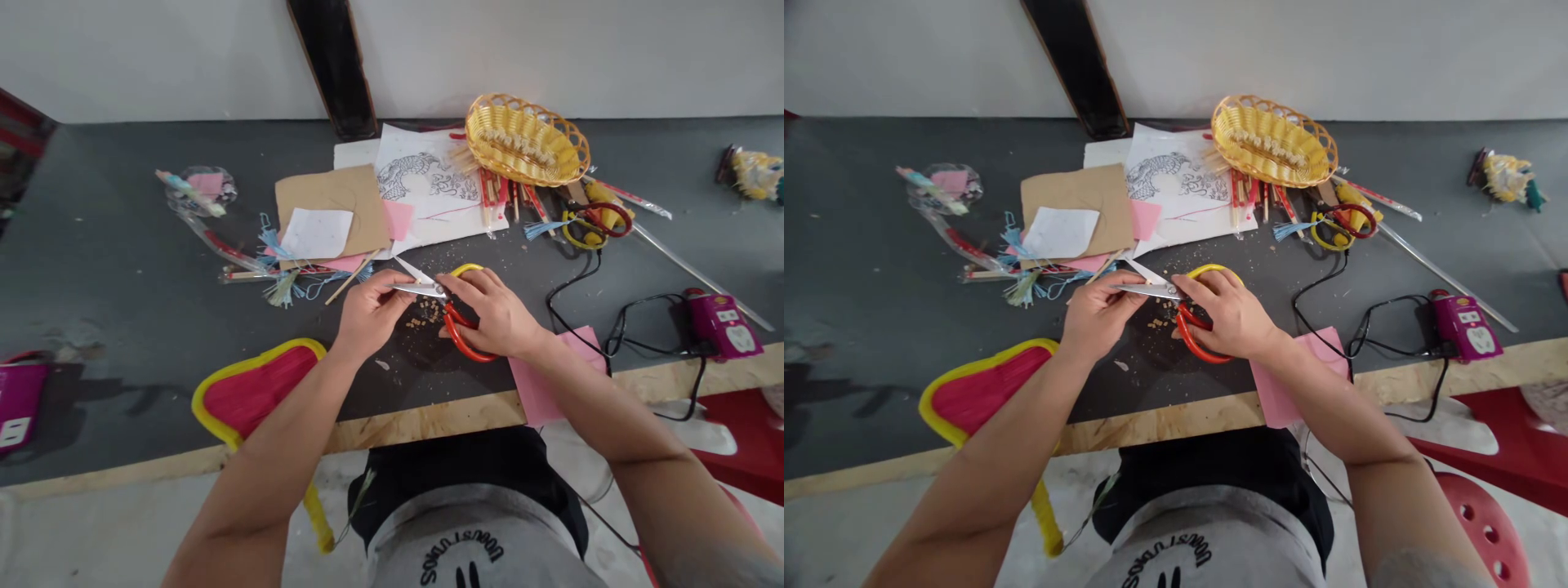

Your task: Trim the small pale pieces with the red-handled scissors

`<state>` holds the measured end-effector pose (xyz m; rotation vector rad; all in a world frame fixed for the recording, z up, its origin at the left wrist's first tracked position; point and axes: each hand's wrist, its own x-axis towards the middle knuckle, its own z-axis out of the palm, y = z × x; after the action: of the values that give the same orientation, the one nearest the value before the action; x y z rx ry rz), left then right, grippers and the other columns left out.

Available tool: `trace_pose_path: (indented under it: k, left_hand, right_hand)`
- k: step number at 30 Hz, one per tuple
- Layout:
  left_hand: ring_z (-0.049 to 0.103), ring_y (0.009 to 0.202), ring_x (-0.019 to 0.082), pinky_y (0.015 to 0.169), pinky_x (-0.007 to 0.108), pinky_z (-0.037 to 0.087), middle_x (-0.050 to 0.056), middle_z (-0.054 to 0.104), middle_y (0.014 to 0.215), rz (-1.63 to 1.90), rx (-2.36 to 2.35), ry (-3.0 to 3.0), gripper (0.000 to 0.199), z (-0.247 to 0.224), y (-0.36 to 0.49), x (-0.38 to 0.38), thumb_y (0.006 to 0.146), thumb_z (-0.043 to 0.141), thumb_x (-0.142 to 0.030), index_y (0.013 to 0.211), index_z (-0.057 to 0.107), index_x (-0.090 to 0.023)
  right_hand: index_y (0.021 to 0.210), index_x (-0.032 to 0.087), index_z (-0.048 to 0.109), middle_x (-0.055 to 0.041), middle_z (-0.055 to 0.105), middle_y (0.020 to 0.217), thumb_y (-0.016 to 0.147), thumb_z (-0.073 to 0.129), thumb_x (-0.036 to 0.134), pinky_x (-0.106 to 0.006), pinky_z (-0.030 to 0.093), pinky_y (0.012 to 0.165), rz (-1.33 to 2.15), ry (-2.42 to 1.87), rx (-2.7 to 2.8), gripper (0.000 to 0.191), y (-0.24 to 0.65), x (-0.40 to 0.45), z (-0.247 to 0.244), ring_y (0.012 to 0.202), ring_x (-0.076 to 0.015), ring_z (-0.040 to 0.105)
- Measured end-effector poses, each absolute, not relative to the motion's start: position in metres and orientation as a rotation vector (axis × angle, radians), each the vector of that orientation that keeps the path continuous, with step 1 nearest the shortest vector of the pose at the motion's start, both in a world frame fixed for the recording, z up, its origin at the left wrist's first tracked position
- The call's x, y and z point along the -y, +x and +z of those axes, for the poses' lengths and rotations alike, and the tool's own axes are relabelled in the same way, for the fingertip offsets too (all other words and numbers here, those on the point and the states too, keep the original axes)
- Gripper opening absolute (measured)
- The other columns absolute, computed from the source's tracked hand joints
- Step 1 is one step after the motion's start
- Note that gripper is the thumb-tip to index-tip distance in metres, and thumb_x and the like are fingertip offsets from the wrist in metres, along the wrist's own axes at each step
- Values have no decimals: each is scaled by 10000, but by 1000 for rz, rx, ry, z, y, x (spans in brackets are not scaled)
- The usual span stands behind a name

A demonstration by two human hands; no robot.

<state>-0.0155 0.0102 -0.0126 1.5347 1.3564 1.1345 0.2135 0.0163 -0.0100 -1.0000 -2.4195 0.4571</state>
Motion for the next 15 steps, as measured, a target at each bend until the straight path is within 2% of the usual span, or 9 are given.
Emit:
trace_pose_path:
  k: [3, 9, 15]
  left_hand:
    - [687, 785, 187, 740, 312, 523, 29, 770, 847, 1149, -1330, 1537, 96, -13, -16, -10, 831, 731, -329, 832, 778, -245]
    - [686, 785, 193, 726, 316, 525, 35, 771, 841, 1172, -1333, 1531, 98, -11, -16, -10, 797, 753, -333, 780, 773, -238]
    - [694, 799, 191, 763, 317, 544, 31, 773, 832, 1201, -1310, 1477, 83, -9, -13, -9, 782, 759, -311, 759, 775, -233]
  right_hand:
    - [1446, 156, 518, -169, 650, 1209, 895, 685, 500, -520, 522, 1024, 434, -970, 2416, 671, 213, -16, -11, 1144, -317, 613]
    - [1475, 182, 503, -172, 661, 1228, 903, 679, 516, -539, 537, 1019, 469, -963, 2419, 686, 214, -14, -12, 1154, -321, 627]
    - [1425, 120, 546, -187, 684, 1212, 937, 621, 547, -489, 569, 986, 375, -1003, 2457, 653, 213, -10, -9, 1121, -312, 658]
